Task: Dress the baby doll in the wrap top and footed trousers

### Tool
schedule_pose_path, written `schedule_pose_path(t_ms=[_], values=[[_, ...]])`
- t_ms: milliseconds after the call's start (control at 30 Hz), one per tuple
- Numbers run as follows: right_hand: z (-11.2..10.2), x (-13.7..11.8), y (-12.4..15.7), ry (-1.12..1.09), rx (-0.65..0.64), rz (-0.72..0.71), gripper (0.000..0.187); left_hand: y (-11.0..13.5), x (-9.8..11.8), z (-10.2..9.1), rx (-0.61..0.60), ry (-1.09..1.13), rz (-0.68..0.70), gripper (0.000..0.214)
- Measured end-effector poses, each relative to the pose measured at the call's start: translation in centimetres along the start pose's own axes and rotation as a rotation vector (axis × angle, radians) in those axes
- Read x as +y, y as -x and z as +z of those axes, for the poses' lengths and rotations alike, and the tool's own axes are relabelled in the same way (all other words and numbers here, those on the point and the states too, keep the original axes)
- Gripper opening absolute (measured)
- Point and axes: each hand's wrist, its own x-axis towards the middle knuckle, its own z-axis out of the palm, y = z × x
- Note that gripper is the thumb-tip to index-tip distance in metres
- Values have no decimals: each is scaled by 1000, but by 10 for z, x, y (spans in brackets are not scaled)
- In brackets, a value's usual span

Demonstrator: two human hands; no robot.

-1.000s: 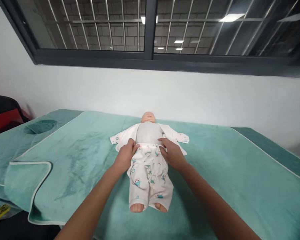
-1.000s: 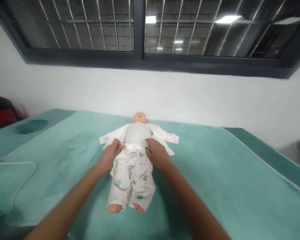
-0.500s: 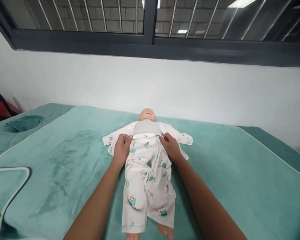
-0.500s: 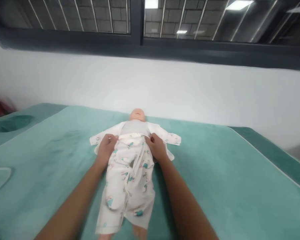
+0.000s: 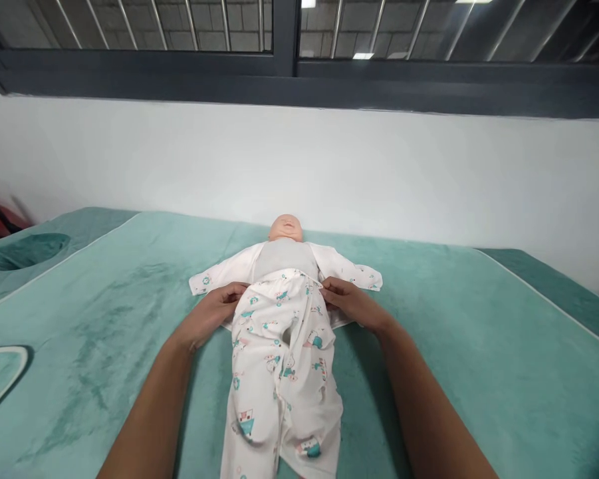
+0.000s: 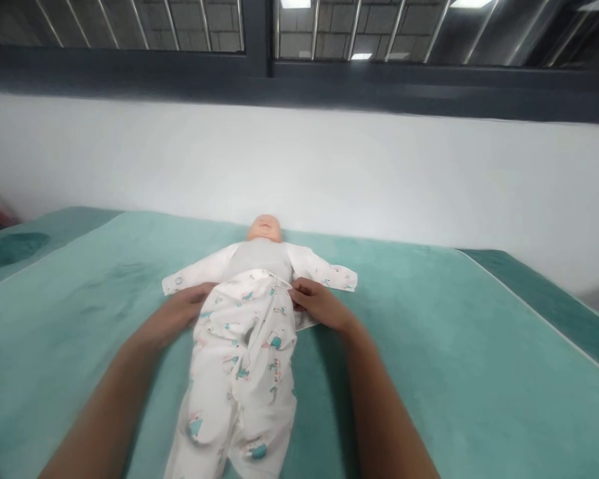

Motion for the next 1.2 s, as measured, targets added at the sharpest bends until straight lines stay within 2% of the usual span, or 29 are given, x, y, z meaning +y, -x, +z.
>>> schedule_pose_path(t_ms=[100, 267, 467, 600, 700, 800, 1000, 1200], values=[[0, 1, 3, -4, -43, 20, 29, 1, 2, 1, -15, -33, 2, 16], [2, -5, 8, -153, -96, 35, 24, 3, 3, 1, -61, -88, -49, 14], [11, -7, 5, -293, -2, 21, 29, 1, -10, -2, -99, 8, -4, 16], [17, -7, 0, -415, 127, 62, 29, -2, -18, 2, -40, 125, 31, 16], [20, -7, -2, -465, 169, 74, 30, -3, -17, 7, 8, 161, 23, 16], [21, -7, -2, -432, 197, 74, 30, -1, -13, 10, 7, 163, 31, 15], [19, -9, -1, -365, 183, 77, 31, 2, -7, 11, -121, 155, 38, 13], [18, -12, 1, -377, 145, 71, 28, 0, -9, 11, -123, 146, -11, 13]])
